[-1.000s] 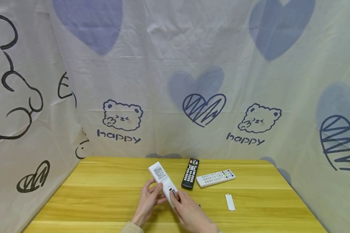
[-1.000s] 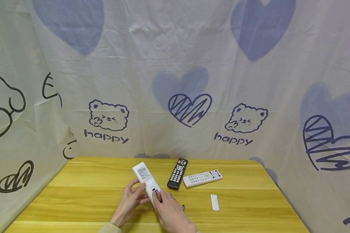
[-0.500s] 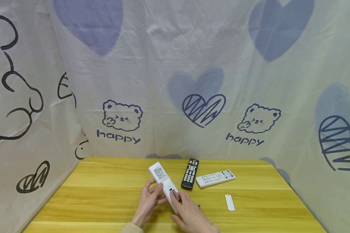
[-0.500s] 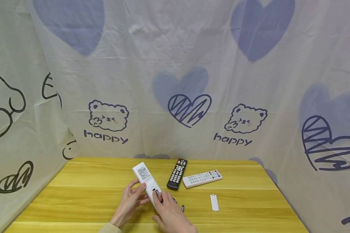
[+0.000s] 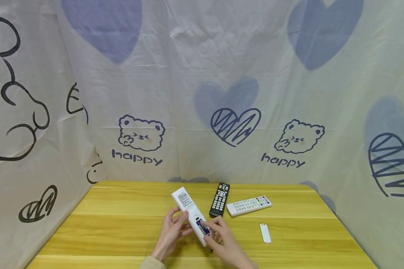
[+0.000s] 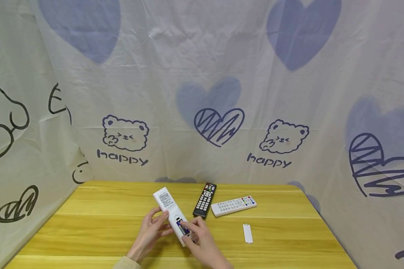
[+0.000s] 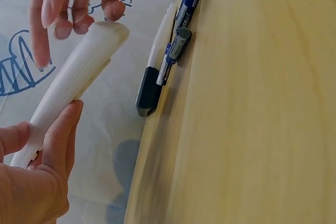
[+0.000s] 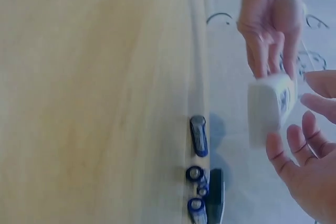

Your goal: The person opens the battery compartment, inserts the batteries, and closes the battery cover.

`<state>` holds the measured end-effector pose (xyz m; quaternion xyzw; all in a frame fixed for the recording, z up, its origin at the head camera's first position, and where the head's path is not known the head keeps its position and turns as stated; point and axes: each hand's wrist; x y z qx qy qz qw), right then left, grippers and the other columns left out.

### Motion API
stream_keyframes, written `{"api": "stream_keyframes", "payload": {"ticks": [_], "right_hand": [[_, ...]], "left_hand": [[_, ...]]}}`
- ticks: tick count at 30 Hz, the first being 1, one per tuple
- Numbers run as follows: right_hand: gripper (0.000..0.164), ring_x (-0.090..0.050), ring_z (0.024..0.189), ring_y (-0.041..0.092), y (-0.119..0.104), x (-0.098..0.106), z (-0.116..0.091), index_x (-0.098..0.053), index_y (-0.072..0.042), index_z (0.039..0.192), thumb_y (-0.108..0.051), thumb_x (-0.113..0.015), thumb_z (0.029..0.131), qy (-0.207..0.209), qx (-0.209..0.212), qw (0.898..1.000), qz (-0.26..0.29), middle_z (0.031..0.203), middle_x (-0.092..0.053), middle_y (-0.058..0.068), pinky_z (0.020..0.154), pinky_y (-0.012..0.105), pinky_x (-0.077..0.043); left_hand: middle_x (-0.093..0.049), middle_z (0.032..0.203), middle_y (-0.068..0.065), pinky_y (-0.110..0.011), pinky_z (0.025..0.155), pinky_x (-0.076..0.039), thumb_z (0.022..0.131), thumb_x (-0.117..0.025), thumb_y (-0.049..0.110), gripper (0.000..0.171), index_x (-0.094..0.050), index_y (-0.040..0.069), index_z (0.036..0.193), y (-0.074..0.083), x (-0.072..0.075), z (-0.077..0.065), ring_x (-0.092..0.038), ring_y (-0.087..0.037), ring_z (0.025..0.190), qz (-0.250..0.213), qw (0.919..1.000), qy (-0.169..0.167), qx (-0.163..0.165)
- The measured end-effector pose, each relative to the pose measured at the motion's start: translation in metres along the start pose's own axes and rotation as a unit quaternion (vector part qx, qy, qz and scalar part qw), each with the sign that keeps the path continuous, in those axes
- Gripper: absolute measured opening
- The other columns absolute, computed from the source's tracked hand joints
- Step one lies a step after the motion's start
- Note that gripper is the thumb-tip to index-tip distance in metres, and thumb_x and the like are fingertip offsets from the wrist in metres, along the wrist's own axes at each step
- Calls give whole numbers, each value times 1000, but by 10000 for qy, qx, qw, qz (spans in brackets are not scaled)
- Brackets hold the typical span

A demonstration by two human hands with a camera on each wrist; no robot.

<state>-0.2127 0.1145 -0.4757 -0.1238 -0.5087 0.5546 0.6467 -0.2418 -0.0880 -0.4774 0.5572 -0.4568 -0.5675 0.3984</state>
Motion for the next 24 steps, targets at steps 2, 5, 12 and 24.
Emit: {"api": "stream_keyframes", "payload": {"ticks": [2,5,12,24], "right_hand": [[30,-50,84,9,4,3,0,-66,4,124,-8,-64,96,268,-136,9990,340,99,-53,13,66,19,-52],[27,-48,87,1,6,12,0,-67,3,121,-6,-64,95,533,-651,9936,752,97,-54,12,68,18,-52],[23,-55,87,1,16,29,0,-68,1,116,-1,-63,94,1272,-1493,9717,1319,96,-61,5,66,17,-53],[23,-59,81,0,30,59,1,-68,5,115,6,-62,93,1984,-1787,9572,1119,95,-65,6,64,21,-56]], "left_hand": [[-73,99,-4,-28,74,-65,104,-55,18,46,-35,-5,139,0,0,-1,-70,-11,76,0,10000,-8,0],[-73,98,-4,-28,74,-65,104,-55,18,45,-35,-5,139,0,0,-1,-70,-11,75,-17,10000,3,-6],[-73,97,-4,-27,73,-65,104,-54,17,45,-35,-4,139,-1,-1,0,-70,-11,75,-17,10000,32,19],[-73,98,-4,-29,74,-65,104,-55,17,45,-36,-4,139,-1,-1,0,-70,-11,75,-6,10000,43,-8]]}}
Point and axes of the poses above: each hand's wrist, its own z-axis towards the middle knuckle, its own x-axis out of the back of the hand, y = z × x
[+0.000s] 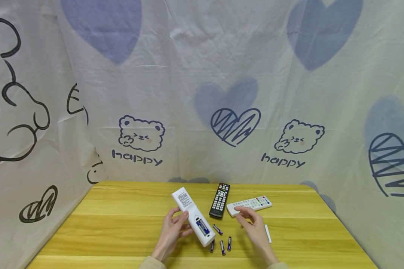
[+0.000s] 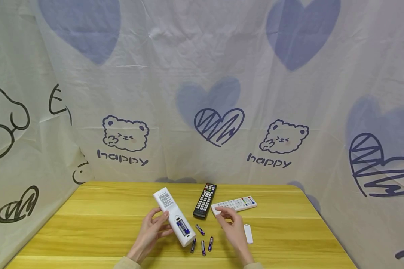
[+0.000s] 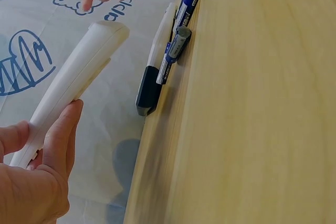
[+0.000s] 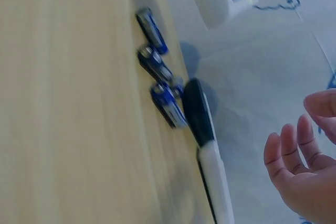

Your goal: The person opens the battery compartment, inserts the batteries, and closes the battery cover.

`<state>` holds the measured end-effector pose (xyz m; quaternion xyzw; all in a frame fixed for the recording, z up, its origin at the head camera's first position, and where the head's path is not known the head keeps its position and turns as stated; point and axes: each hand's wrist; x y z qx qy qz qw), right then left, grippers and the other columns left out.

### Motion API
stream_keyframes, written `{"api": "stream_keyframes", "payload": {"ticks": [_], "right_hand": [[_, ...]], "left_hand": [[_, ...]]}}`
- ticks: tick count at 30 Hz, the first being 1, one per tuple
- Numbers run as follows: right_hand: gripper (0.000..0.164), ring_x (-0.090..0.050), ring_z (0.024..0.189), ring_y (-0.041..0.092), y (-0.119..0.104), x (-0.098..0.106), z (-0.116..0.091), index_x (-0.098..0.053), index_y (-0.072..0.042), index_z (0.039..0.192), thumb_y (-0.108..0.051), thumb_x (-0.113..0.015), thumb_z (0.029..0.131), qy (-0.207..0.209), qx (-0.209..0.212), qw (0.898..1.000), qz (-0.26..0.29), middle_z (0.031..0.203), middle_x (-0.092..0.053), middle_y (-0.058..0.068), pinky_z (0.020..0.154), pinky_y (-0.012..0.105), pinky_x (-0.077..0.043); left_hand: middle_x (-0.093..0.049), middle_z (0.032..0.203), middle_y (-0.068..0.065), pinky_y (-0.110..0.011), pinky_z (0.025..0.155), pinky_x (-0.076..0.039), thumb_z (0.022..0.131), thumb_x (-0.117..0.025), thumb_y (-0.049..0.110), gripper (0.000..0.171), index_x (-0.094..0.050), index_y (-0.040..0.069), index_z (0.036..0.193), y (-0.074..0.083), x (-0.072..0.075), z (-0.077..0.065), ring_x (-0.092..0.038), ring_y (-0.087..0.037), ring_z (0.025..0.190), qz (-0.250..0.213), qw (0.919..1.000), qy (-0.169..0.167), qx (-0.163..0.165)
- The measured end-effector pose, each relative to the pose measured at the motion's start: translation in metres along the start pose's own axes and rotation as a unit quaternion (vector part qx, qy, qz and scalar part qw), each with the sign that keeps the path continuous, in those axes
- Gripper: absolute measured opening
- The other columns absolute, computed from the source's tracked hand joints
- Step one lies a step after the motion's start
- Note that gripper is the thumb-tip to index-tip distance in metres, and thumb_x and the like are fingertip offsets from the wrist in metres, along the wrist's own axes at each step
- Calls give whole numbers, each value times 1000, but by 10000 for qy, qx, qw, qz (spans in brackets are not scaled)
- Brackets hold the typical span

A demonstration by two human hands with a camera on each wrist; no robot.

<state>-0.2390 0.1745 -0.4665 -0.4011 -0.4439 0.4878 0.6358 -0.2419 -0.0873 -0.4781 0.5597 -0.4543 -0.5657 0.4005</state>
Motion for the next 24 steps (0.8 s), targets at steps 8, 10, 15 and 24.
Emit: {"api": "stream_keyframes", "payload": {"ticks": [8,10,15,24], "right_hand": [[25,-56,82,0,3,21,11,-68,7,114,10,-62,90,41,134,9990,-430,96,-66,7,68,20,-55],[24,-55,82,-2,4,28,13,-70,6,109,11,-63,87,-24,361,9968,-708,93,-67,8,71,19,-54],[21,-54,80,0,5,54,20,-70,6,108,5,-68,87,-721,251,9838,-1624,91,-66,13,71,19,-52],[24,-52,82,18,2,94,30,-67,5,109,-4,-72,88,-1664,-421,9466,-2729,88,-60,8,65,25,-45]], "left_hand": [[-74,99,-5,-29,74,-65,104,-55,18,47,-35,-5,140,1,1,-1,-70,-11,76,9,10000,-44,-32],[-74,99,-5,-29,74,-65,104,-56,18,48,-35,-5,140,1,1,-1,-70,-11,76,12,10000,-54,-50],[-74,99,-4,-28,74,-65,104,-56,19,48,-35,-6,140,0,1,0,-70,-11,76,10,10000,-70,-55],[-74,98,-4,-28,73,-65,104,-56,17,48,-35,-5,141,0,1,0,-70,-11,75,-5,10000,-18,-15]]}}
Point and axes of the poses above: each hand's wrist, its own z-axis towards the middle knuckle, its own x-axis out of the back of the hand, y = z × x
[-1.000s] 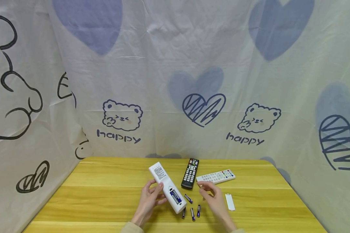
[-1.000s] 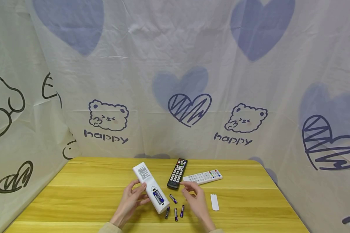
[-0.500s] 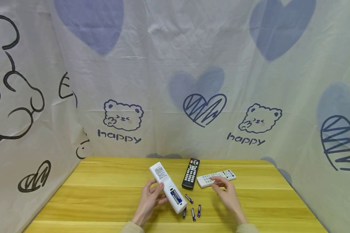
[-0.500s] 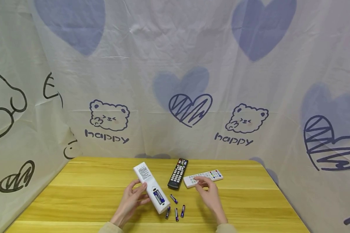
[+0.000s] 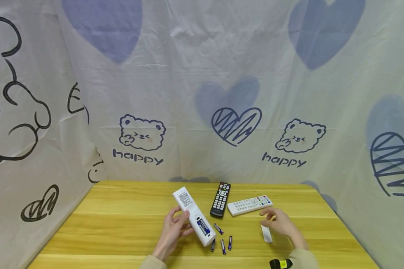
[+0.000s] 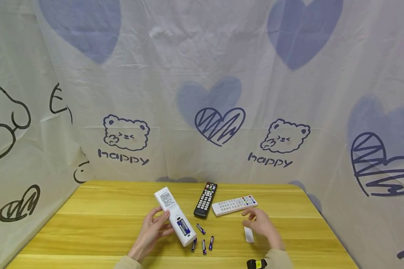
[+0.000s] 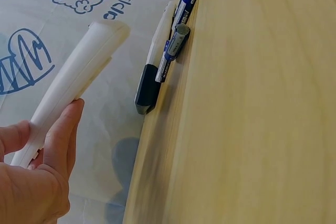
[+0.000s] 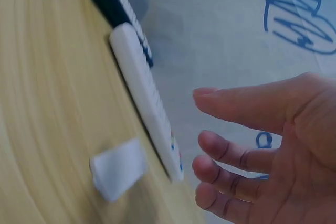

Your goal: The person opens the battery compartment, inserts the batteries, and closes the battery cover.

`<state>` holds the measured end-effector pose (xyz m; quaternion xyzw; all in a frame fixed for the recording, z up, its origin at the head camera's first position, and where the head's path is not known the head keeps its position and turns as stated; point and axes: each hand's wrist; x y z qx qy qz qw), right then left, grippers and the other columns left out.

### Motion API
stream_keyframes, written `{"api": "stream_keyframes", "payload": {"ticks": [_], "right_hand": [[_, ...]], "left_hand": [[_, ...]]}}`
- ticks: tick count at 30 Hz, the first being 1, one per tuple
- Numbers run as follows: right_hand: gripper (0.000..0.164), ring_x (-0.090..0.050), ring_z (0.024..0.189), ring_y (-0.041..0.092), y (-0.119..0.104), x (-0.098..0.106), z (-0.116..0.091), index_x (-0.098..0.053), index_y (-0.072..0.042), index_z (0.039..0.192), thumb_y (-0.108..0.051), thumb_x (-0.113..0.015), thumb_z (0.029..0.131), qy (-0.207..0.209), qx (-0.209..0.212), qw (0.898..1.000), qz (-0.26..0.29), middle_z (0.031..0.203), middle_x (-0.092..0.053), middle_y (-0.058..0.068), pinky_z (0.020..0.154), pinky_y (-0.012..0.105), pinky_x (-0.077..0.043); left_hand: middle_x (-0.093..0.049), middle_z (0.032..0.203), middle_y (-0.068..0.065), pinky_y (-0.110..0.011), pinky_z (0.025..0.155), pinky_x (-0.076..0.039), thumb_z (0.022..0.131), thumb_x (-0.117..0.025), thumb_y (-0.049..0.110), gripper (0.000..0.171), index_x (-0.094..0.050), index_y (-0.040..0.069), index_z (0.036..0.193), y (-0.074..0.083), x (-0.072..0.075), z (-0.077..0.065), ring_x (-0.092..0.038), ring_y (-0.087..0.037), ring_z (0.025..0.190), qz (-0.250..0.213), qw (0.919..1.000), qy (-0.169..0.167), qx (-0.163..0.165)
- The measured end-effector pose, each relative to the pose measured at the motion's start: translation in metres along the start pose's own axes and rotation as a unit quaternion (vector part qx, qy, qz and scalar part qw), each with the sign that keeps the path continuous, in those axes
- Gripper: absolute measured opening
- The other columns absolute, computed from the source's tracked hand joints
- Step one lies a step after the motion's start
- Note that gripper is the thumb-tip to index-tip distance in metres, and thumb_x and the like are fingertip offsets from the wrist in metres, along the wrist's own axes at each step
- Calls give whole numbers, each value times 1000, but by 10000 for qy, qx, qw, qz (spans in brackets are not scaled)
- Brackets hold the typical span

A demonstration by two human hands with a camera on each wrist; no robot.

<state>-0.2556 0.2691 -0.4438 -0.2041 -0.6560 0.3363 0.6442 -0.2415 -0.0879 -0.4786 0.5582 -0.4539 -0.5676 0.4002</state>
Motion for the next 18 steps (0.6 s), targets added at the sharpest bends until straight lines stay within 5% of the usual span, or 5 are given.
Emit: {"api": "stream_keyframes", "payload": {"ticks": [9,18], "right_hand": [[26,-51,80,20,30,7,-1,-67,4,106,-1,-75,82,-100,-285,9992,-278,86,-60,12,66,29,-44],[33,-47,61,15,49,7,-6,-63,12,116,0,-73,87,-277,-333,9987,253,81,-50,6,51,21,-44]], "left_hand": [[-73,96,-1,-29,73,-65,103,-56,17,49,-35,-5,141,0,1,1,-69,-10,74,-33,10000,-3,29],[-74,97,-2,-29,74,-65,103,-58,18,49,-35,-5,140,1,1,1,-69,-10,75,-35,10000,-57,-4]]}}
Point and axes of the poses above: each hand's wrist, its own z-axis towards the middle knuckle, its own x-axis out of the back of the hand, y = z × x
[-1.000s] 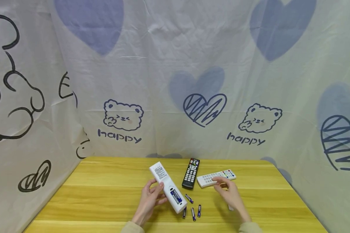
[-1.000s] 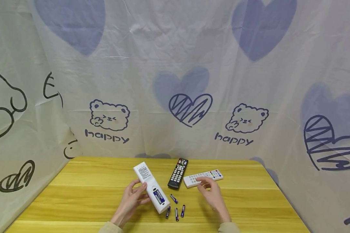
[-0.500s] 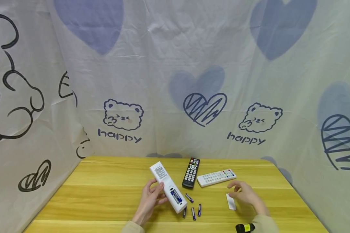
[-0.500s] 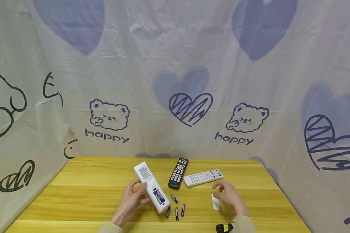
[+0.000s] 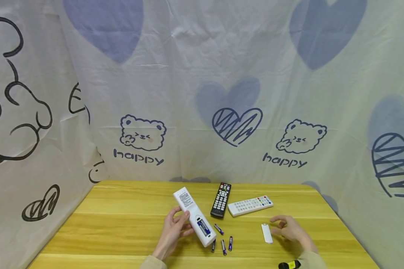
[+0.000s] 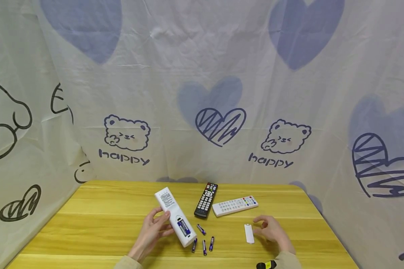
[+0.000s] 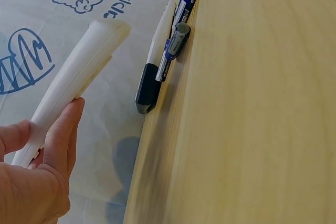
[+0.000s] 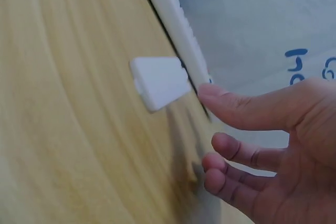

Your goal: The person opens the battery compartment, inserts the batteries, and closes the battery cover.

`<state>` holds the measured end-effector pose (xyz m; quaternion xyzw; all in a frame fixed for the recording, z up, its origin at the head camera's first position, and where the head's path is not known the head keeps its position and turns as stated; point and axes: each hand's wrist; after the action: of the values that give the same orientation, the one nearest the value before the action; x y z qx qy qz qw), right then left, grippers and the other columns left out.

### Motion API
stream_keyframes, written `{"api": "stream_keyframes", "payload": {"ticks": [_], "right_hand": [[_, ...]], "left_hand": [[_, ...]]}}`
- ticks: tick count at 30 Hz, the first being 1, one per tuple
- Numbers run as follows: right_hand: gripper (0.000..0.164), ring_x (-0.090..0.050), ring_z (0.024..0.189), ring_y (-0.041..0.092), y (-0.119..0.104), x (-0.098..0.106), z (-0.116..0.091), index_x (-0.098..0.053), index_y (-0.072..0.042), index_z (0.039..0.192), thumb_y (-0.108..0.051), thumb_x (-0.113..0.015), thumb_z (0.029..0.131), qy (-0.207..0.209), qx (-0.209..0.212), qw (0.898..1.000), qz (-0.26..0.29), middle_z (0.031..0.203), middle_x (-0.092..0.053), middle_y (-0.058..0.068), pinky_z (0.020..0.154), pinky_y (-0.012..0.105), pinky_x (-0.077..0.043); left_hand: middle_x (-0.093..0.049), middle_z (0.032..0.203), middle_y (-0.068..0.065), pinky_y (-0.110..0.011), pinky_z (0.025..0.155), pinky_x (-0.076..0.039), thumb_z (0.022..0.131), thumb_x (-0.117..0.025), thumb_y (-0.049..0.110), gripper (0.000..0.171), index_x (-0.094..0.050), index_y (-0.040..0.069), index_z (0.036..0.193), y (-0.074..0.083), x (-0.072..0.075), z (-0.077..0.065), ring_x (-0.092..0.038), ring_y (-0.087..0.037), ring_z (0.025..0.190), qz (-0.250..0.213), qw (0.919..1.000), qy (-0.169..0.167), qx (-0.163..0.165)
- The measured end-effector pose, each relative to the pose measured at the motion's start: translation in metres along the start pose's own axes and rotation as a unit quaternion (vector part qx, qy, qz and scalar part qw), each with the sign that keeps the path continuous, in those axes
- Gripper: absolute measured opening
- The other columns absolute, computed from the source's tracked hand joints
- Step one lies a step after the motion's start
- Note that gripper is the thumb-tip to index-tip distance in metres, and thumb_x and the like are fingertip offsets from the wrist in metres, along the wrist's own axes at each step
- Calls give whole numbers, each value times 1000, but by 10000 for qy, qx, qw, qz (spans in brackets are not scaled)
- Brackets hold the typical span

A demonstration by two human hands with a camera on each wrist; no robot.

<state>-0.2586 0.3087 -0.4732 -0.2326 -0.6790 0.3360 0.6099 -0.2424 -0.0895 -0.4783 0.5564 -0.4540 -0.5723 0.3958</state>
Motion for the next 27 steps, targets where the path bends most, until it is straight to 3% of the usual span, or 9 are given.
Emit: {"api": "stream_keyframes", "payload": {"ticks": [7,14,22,27], "right_hand": [[40,-47,57,9,14,3,0,-59,17,121,-4,-73,89,-358,159,9985,386,79,-51,4,50,18,-43],[44,-50,66,9,16,7,-2,-56,19,123,-6,-73,90,-587,181,9967,532,85,-60,8,56,19,-47],[39,-48,64,9,16,6,-2,-60,15,119,-7,-74,89,-667,82,9970,390,82,-57,4,54,18,-43],[34,-47,63,9,17,3,1,-64,12,114,-6,-76,87,-535,289,9981,92,79,-55,3,54,18,-40]], "left_hand": [[-74,98,-3,-28,74,-65,103,-58,19,50,-35,-5,140,0,0,-1,-70,-10,75,15,10000,-29,-21],[-74,96,-2,-28,74,-65,103,-58,19,50,-35,-5,140,0,0,0,-69,-9,75,33,10000,-3,9],[-74,96,-2,-29,73,-65,104,-56,18,49,-35,-5,141,-1,0,0,-69,-10,74,45,10000,42,33],[-73,95,-1,-28,72,-65,104,-56,18,48,-35,-4,141,-2,0,1,-68,-10,74,56,9999,67,51]]}}
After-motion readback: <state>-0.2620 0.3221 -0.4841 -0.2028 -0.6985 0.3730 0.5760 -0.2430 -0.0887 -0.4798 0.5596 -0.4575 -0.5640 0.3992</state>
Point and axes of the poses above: each hand's wrist, its own z-axis towards the middle knuckle, its own x-axis out of the back of the hand, y = z × x
